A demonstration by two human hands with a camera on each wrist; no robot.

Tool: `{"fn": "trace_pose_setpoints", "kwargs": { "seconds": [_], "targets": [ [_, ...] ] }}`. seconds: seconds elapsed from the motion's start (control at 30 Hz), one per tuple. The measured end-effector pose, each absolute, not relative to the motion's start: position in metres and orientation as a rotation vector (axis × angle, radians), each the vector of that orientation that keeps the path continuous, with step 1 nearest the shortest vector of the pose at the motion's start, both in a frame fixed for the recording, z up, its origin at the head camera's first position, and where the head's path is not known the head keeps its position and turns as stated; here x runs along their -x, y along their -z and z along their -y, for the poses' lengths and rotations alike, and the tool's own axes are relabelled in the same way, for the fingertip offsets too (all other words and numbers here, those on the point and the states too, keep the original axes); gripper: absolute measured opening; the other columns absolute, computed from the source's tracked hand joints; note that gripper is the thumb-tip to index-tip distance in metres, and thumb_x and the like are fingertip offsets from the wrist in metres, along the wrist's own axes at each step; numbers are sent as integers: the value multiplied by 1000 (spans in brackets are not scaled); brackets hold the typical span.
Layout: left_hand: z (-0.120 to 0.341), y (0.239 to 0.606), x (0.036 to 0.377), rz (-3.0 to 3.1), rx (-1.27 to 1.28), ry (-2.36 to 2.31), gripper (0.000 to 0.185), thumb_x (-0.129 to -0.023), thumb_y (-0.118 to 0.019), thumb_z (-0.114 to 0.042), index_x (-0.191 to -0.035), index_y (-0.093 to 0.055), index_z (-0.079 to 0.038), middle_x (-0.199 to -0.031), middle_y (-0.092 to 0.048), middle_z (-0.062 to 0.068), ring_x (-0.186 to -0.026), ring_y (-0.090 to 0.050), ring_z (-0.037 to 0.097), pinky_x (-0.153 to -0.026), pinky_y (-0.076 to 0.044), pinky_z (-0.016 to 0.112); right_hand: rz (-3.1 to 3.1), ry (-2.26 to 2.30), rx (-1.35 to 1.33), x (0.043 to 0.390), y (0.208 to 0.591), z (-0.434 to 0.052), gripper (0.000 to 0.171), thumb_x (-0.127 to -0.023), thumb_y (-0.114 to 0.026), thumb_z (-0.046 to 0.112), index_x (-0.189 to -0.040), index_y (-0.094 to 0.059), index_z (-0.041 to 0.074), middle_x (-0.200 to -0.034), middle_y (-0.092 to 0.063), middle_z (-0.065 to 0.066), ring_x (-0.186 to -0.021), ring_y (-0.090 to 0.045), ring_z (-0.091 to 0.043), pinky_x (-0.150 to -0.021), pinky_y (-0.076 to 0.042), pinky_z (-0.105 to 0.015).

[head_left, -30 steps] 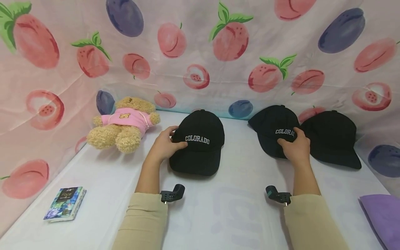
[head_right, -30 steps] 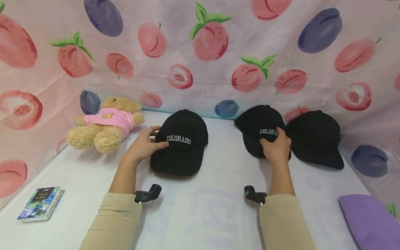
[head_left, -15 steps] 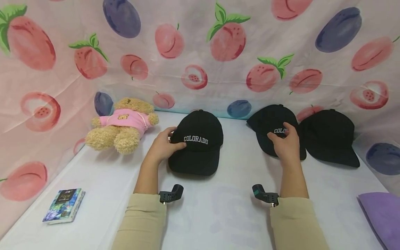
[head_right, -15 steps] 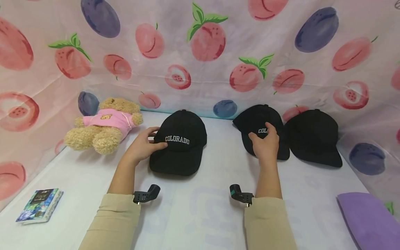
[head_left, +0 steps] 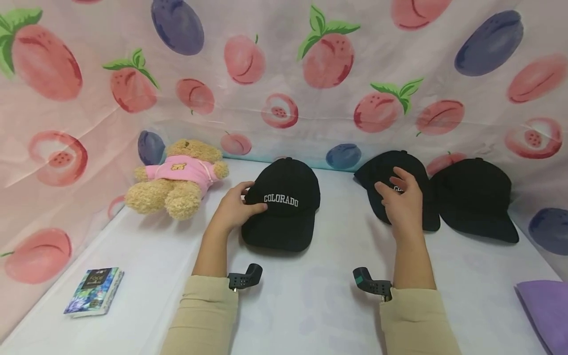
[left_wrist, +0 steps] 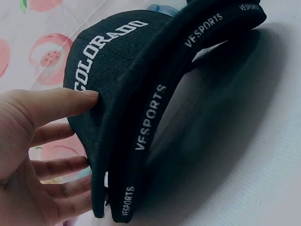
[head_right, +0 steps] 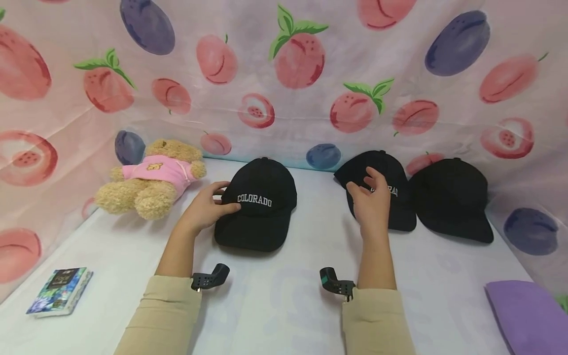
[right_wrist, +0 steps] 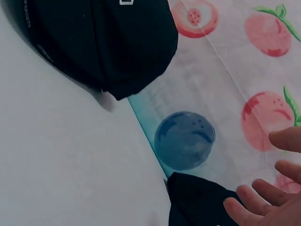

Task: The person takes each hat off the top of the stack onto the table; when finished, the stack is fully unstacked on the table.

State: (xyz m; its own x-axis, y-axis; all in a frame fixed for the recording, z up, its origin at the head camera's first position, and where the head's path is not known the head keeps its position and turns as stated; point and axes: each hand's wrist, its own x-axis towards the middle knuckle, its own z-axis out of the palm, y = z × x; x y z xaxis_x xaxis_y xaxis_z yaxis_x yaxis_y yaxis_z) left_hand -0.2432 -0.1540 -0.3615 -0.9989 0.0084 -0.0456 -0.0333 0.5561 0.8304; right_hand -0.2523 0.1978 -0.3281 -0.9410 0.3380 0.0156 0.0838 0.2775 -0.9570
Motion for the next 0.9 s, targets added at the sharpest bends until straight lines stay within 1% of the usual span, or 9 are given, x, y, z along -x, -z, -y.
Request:
{"fn": "trace_pose_setpoints", "kwargs": {
  "seconds": [0.1, 0.2, 0.3, 0.53, 0.7, 0.9],
  "targets": [
    [154, 361, 243, -2723, 38, -1467, 78, -92, -76, -30, -158, -40, -10, -157, -46, 21, -140, -49, 41, -116, -40, 57, 2372, -1778, 282, 250, 326, -191, 66, -103, -62, 31, -162, -33, 27, -162, -42, -7, -132, -56, -27, -112, -49, -42],
    [154, 362, 243, -2727, 44, -1462, 78, -92, -75, -31, -158, -39, -10, -157, -46, 21, -141, -49, 41, -116, -40, 57, 2401, -1872, 162, 249, 325, -185, 65, -104, -61, 30, -162, -33, 23, -160, -43, -11, -139, -52, -28, -113, -48, -46],
    [154, 364, 242, -2732, 48, -1455, 78, -92, -75, -32, -158, -40, -10, -157, -46, 21, -140, -49, 41, -116, -40, 57, 2427, -1942, 82, 248, 326, -180, 64, -105, -61, 29, -162, -33, 21, -159, -44, -13, -141, -52, -30, -111, -49, -47],
    [153, 365, 244, -2731, 21, -1464, 77, -91, -75, -31, -157, -41, -10, -156, -46, 21, -138, -51, 41, -115, -42, 56, 2474, -1975, 38, 245, 329, -170, 64, -105, -61, 30, -162, -33, 20, -158, -45, -12, -138, -54, -30, -105, -52, -43],
    [153, 364, 244, -2751, 17, -1454, 77, -91, -75, -32, -157, -42, -10, -155, -47, 22, -137, -52, 42, -114, -42, 56, 2485, -1994, -13, 246, 328, -163, 64, -104, -62, 30, -161, -35, 19, -159, -45, -12, -140, -53, -31, -106, -52, -43],
    [154, 365, 242, -2747, 27, -1449, 76, -91, -75, -32, -157, -42, -10, -155, -47, 22, -139, -50, 42, -115, -41, 57, 2485, -2006, -10, 246, 329, -154, 62, -103, -64, 28, -159, -38, 20, -160, -45, -12, -139, -54, -30, -105, -52, -43]
  ]
}}
